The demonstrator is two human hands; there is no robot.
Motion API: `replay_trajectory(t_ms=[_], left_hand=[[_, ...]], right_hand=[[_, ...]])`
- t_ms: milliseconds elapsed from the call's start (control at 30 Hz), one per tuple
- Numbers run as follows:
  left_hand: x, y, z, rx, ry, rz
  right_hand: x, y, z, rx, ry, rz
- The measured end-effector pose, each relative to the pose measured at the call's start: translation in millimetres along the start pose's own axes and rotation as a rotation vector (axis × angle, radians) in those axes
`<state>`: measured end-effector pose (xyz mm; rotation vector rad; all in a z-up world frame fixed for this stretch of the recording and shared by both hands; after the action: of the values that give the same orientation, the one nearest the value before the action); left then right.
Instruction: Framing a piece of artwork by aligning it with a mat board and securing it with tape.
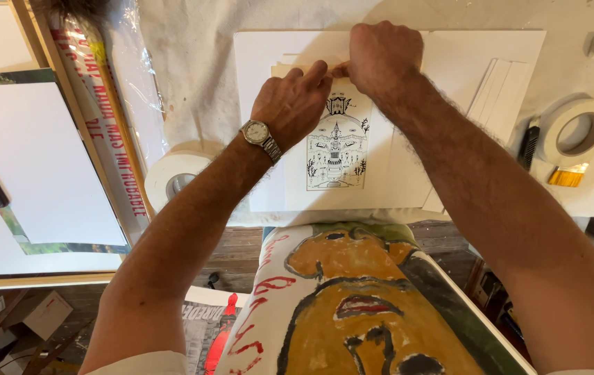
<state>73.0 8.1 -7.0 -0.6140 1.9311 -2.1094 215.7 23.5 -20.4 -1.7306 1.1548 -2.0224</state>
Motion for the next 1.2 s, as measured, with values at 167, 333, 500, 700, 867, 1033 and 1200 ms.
replay_trajectory(t_ms=[167, 333, 500, 700, 867, 1033, 1200], left_hand=[[4.1, 5.3, -2.9, 0.011, -0.006, 0.051], [4.2, 3.1, -3.6, -0.033, -0.019, 0.101], [0.0, 4.5, -2.5, -0.040, 0.006, 0.045], [-8.3, 9.1, -3.6, -0.088, 0.004, 0.053], [-8.7, 13.9, -2.1, -0.068, -0.003, 0.022], [-8.1, 12.1, 0.8, -0.026, -0.011, -0.077], [9.9, -38.5, -8.5, 0.168, -0.226, 0.256]], right_hand=[[-2.2, 6.5, 4.9, 0.016, -0.034, 0.033], [-5.7, 8.8, 9.1, 0.022, -0.067, 0.112], [2.6, 0.0, 17.7, -0.228, -0.144, 0.226], [44.8, -12.8, 85.6, -0.632, -0.190, 0.504], [59.5, -12.6, 94.3, -0.650, -0.244, 0.353], [55.2, -3.9, 95.8, -0.452, -0.259, 0.271], [40.4, 6.8, 106.7, -0.374, -0.181, 0.216]])
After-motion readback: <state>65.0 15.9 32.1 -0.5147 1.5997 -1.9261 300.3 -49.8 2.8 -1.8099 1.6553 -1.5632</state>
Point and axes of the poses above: each hand's wrist, its own x-axis away from the middle knuckle, its own y-axis out of the palm, z = x × y, the point moved 6 cm from there along -x, towards the middle knuckle, and after that the axes turned 15 degrees about -x, right-handed, at the moved point
